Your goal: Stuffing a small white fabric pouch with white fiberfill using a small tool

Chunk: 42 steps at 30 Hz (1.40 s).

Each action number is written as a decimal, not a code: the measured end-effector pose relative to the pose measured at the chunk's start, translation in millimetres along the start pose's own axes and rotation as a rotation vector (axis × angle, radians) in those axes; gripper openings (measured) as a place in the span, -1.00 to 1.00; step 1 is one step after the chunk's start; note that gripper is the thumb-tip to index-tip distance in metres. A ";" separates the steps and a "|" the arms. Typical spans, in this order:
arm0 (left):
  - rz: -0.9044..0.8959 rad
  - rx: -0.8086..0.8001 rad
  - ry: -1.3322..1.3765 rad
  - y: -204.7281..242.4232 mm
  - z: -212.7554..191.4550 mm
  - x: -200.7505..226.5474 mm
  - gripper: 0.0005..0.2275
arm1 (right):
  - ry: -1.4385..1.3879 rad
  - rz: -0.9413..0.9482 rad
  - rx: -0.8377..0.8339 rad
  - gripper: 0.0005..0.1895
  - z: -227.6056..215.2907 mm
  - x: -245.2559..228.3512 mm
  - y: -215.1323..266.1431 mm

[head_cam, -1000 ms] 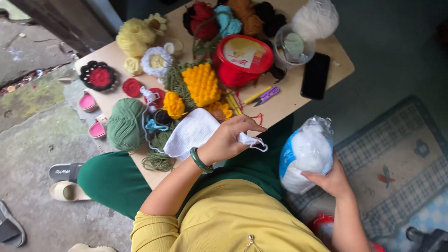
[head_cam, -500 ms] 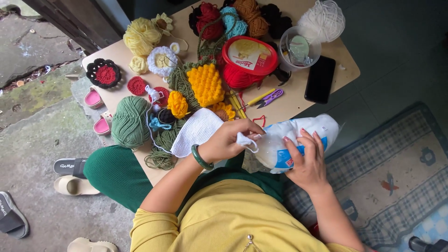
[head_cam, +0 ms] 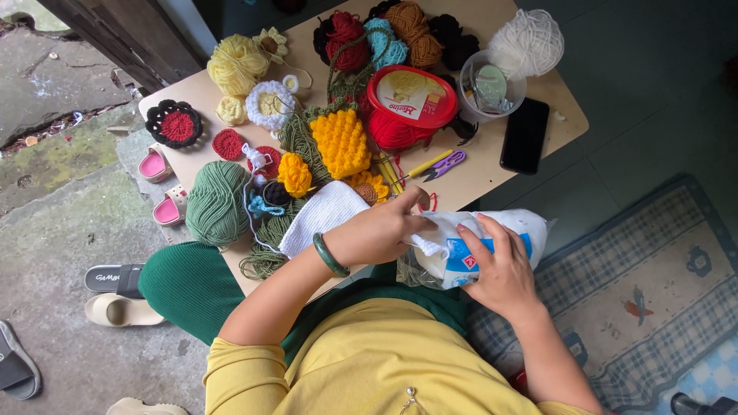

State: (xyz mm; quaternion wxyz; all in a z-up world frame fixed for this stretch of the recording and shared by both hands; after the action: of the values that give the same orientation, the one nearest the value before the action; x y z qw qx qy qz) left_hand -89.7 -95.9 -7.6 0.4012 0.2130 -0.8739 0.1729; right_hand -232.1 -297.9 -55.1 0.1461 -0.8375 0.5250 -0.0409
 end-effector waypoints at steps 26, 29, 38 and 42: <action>-0.033 0.172 0.030 -12.2 2.8 14.4 -0.74 | 0.101 0.068 0.068 -0.08 -15.6 7.8 19.4; -0.018 0.199 -0.029 -12.8 3.5 9.2 -0.74 | 0.122 0.095 0.033 -0.11 -7.8 15.8 40.3; -0.053 0.379 0.187 -8.7 -18.6 -46.9 -0.74 | 0.135 0.353 0.050 -0.18 31.1 60.8 139.3; -0.529 0.380 0.984 -9.0 -4.9 -88.1 -0.97 | 0.053 0.611 -0.042 -0.14 90.9 91.6 192.4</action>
State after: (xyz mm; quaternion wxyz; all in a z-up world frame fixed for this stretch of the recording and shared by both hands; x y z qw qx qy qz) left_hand -30.3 -80.7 -71.7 0.7439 0.3867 -0.4557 0.2990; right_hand -338.0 -439.3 -205.0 0.1204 -0.6423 0.7569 -0.0058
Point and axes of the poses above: each hand's wrist, its own y-axis away from the middle knuckle, its own z-axis out of the palm, x = y × z, the point moved 4 cm from there along -y, towards the middle knuckle, and after that the axes turned 15 degrees about -z, right-handed, at the moved point
